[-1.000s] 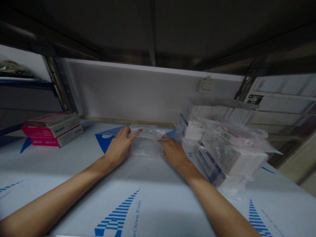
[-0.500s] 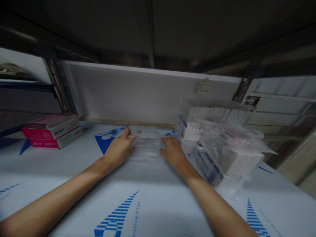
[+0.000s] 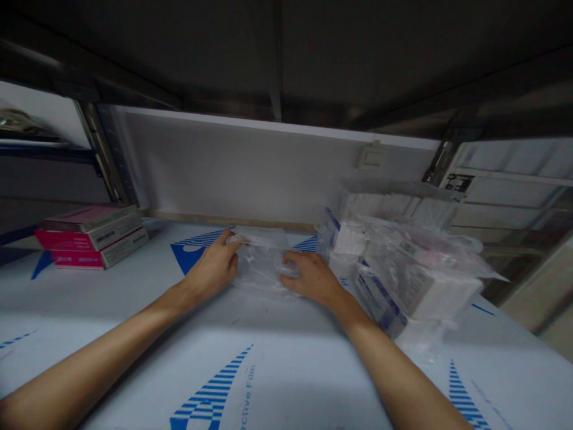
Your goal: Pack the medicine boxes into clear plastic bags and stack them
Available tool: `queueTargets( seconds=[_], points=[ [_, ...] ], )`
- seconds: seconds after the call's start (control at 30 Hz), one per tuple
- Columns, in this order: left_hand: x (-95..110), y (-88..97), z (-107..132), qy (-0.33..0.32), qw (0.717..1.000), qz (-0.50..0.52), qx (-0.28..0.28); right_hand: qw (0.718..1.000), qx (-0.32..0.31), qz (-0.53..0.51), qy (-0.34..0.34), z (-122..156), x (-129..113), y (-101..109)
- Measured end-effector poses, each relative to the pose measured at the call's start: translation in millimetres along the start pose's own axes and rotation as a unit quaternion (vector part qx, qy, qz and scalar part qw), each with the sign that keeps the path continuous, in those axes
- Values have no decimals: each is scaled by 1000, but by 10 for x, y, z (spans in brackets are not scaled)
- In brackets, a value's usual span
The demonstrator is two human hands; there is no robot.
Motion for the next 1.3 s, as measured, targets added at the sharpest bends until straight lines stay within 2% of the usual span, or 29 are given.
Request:
queueTargets(
  seconds=[0.1, 0.17, 0.33, 0.53, 0.6, 0.73, 0.83, 0.97, 1.07, 1.17, 1.3],
  points=[
    [54, 32, 9, -10, 999, 32, 21, 999, 19, -30, -10, -29, 19, -7],
    [55, 43, 10, -16, 1000, 11, 14, 999, 21, -27, -16, -35, 35, 8],
    [9, -7, 18, -36, 990, -103, -88, 999, 12, 1, -49, -2, 87, 66],
    [48, -11, 51, -59, 977, -131, -155, 997, -13, -28, -67, 12, 111, 90],
    [44, -15, 52, -62, 976, -128, -165, 999, -15, -38, -36, 8, 92, 99],
    [36, -10, 45, -70, 976, -126, -164, 992, -24, -73, 95, 22, -27, 83],
    [51, 5, 48, -73, 975, -130, -162, 987, -33, -87, 132, 46, -74, 54],
    [65, 13, 53, -73, 976, -131, -157, 988, -22, -84, 125, 62, -76, 65],
    [49, 9, 49, -71, 977, -130, -152, 990, -47, -61, 120, 68, -54, 29],
    [41, 25, 54, -80, 978, -114, -158, 995, -66, -26, 71, 58, 21, -12],
    [50, 58, 104, -109, 969, -97, -199, 997, -77, -31, 7, 58, 82, -15]
  ],
)
Point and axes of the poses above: each hand's wrist, its own z-axis away from the middle knuckle, its own y-axis out of the back of the hand, x = y × z, the point moved 6 cm from there along -z, towards the middle knuckle, and after that the axes turned 8 degrees about y, right-handed, at the moved point
